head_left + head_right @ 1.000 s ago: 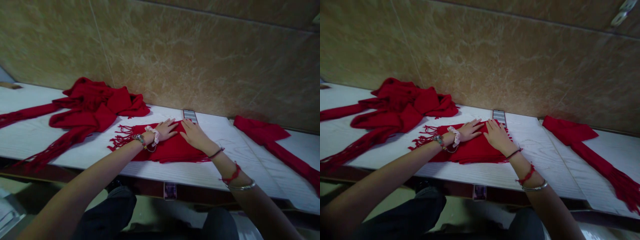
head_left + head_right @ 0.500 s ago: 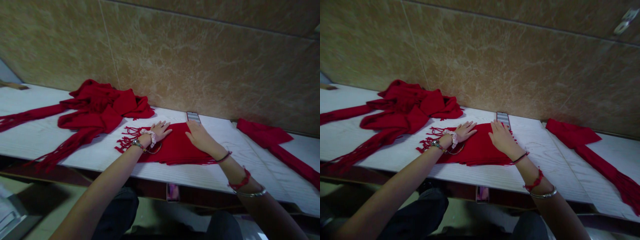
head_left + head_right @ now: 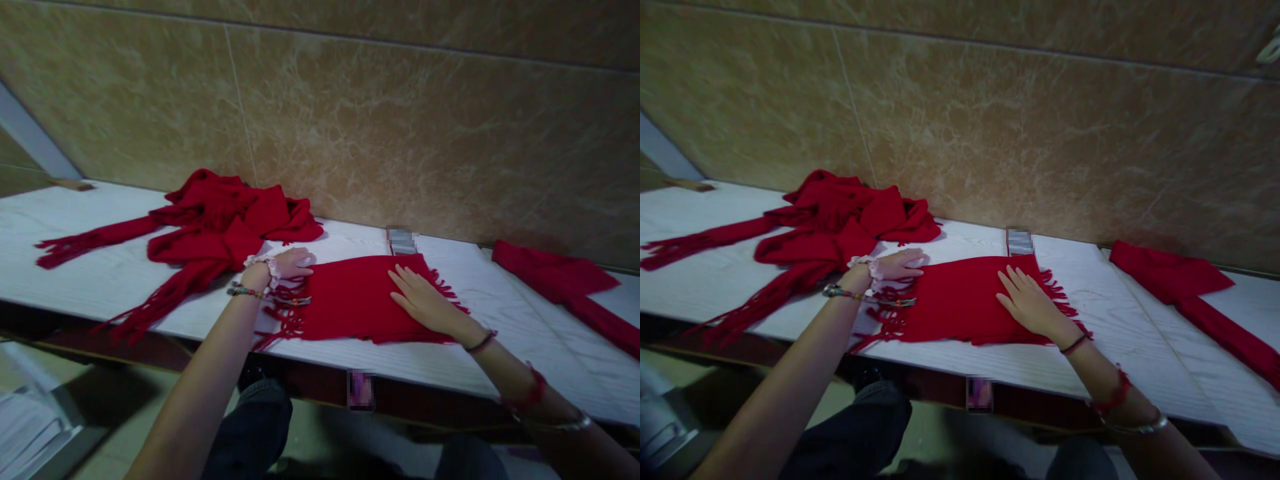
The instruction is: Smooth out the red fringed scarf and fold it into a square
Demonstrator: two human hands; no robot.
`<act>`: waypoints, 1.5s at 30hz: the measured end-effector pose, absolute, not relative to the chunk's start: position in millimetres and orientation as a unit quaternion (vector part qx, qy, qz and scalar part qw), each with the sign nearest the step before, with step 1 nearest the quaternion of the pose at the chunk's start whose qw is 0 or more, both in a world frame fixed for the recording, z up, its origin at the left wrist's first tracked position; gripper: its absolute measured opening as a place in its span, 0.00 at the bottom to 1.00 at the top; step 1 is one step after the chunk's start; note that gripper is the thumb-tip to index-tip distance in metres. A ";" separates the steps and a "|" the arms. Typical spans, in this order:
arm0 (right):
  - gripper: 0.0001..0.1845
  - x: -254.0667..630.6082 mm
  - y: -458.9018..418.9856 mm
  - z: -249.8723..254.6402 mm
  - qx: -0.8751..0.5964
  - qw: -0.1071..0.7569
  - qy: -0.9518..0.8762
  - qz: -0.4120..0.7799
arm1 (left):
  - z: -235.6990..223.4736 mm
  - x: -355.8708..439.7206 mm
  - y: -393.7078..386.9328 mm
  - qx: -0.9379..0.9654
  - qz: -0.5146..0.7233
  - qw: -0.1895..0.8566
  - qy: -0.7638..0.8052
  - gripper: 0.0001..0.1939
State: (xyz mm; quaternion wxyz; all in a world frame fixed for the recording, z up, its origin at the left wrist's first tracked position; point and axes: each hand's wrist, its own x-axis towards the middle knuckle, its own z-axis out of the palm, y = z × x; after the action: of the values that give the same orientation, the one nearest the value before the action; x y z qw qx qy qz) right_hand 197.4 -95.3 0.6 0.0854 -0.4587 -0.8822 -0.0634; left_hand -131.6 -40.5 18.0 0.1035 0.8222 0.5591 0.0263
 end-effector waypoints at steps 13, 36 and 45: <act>0.25 186.5 -75.0 53.6 -0.417 0.044 -0.908 0.010 | 5.2 -78.0 -31.9 0.844 0.155 0.111 0.502 0.20; 0.24 150.6 -51.4 10.8 -0.363 0.121 -0.924 0.026 | 22.3 -129.6 -31.7 0.640 0.423 0.156 0.622 0.07; 0.20 147.9 -54.4 14.0 -0.359 0.109 -0.927 0.001 | 20.3 -85.7 -68.1 0.908 0.166 0.097 0.373 0.09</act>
State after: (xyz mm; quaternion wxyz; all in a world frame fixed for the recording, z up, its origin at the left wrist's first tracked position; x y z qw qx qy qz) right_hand 147.9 -54.4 14.0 0.1091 -0.3587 -0.9271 0.0011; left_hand -85.7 -68.1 20.3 0.0974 0.9078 0.3729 0.1657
